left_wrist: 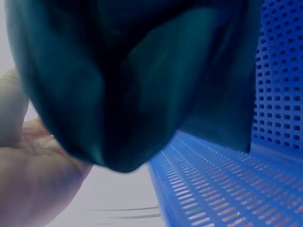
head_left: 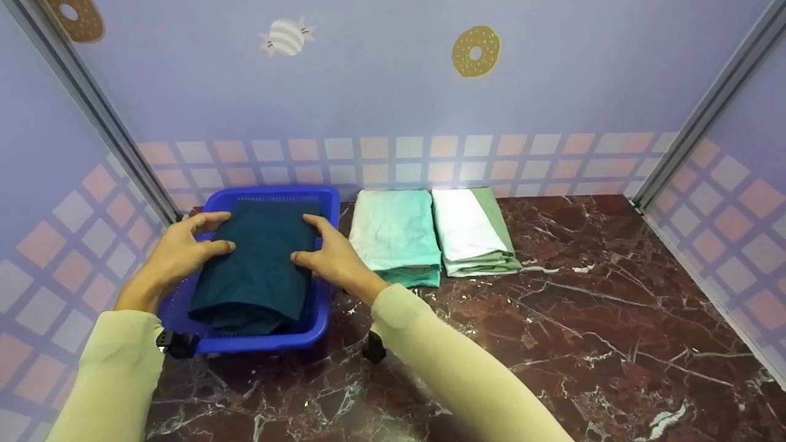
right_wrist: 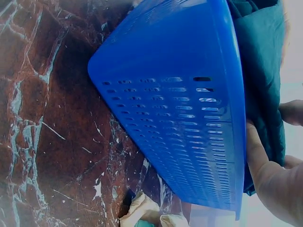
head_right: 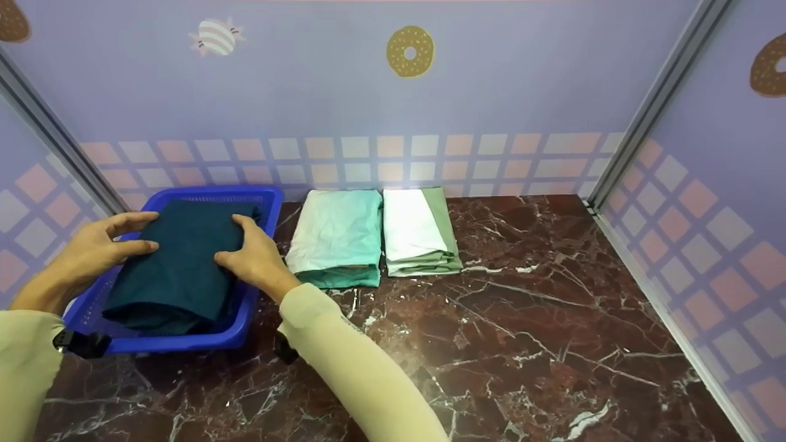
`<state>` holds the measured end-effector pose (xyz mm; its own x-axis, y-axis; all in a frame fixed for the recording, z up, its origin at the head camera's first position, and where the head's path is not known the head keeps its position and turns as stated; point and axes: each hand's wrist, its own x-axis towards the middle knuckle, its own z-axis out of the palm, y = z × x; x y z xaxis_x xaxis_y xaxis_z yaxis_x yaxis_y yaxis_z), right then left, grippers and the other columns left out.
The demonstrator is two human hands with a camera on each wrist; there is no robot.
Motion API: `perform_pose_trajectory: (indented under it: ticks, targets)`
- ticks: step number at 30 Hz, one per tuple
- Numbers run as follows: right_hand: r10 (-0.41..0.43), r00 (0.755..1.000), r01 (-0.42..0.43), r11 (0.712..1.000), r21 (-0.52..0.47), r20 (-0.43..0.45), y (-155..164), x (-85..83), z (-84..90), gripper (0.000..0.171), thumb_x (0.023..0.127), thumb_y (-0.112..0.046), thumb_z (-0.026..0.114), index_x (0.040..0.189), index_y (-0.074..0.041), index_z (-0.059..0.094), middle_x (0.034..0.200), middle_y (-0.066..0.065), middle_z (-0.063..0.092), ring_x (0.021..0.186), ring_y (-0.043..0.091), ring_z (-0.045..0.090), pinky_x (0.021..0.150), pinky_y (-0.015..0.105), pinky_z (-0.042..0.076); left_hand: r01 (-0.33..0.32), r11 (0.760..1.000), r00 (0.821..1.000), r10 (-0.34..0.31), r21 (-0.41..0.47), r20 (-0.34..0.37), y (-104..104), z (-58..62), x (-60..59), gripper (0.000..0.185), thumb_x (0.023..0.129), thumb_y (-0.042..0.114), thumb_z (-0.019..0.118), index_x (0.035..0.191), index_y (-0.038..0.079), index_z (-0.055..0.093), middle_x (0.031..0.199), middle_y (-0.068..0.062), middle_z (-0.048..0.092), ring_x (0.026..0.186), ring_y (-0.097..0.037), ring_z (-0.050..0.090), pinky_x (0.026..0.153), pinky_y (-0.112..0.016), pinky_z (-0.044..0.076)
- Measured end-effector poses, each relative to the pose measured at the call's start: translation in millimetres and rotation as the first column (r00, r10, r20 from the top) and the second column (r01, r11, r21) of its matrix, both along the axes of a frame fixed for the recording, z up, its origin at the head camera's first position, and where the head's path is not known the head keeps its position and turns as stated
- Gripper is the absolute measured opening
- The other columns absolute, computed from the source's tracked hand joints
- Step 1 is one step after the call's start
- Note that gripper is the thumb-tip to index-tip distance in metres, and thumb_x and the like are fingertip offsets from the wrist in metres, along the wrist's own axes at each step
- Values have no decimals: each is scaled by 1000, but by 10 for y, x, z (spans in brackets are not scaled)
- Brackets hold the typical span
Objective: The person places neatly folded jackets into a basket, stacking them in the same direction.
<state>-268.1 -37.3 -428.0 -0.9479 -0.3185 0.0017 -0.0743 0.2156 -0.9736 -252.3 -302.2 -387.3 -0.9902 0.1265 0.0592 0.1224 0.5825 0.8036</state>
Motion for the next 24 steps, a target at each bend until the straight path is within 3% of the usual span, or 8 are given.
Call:
perform_pose_trajectory:
  ticks: [6,9,11,13,19,24]
  targets:
    - [7,1000,-5,998,66,-27,-68,17,-12,77,95,-7,79,162,-18,44,146,14,58,69,18,65,66,30,59,2,1000,1000,-2,-21,12,-56,-21,25,63,98,11,73,154,-5,50,152,-33,50,144,-43,41,89,-14,42]
    - [5,998,6,986,168,-68,-128,29,-5,75,95,-9,79,161,-16,45,153,13,55,103,21,70,91,31,58,0,999,1000,1,-33,20,-90,-48,31,63,98,11,73,154,-6,50,151,-33,50,144,-45,40,88,-16,43]
    - [10,995,13,972,234,-95,-168,33,1,73,95,-9,78,161,-14,46,156,13,53,128,24,62,108,33,49,2,999,1000,-2,-37,25,-109,-74,32,64,97,10,73,154,-6,49,151,-34,50,142,-46,42,86,-16,45]
    - [11,993,25,956,293,-119,-209,29,5,72,95,-9,78,160,-13,46,157,14,52,143,23,49,118,32,38,11,999,1000,-10,-38,28,-126,-99,28,65,98,8,72,155,-8,47,151,-36,48,138,-47,45,81,-13,47]
    - [32,989,29,912,409,-142,-310,16,27,74,95,-3,75,161,-8,42,151,22,54,136,26,54,115,34,43,60,997,997,-56,-57,57,-143,-137,16,66,98,-1,68,157,-10,39,153,-41,41,122,-48,57,79,-20,54]
    - [46,989,30,875,483,-143,-374,34,28,76,93,-2,75,161,-8,43,148,23,55,131,24,57,111,31,45,71,988,996,-63,-135,66,-168,-188,40,68,96,0,68,157,-9,39,152,-43,39,129,-54,50,101,-50,49]
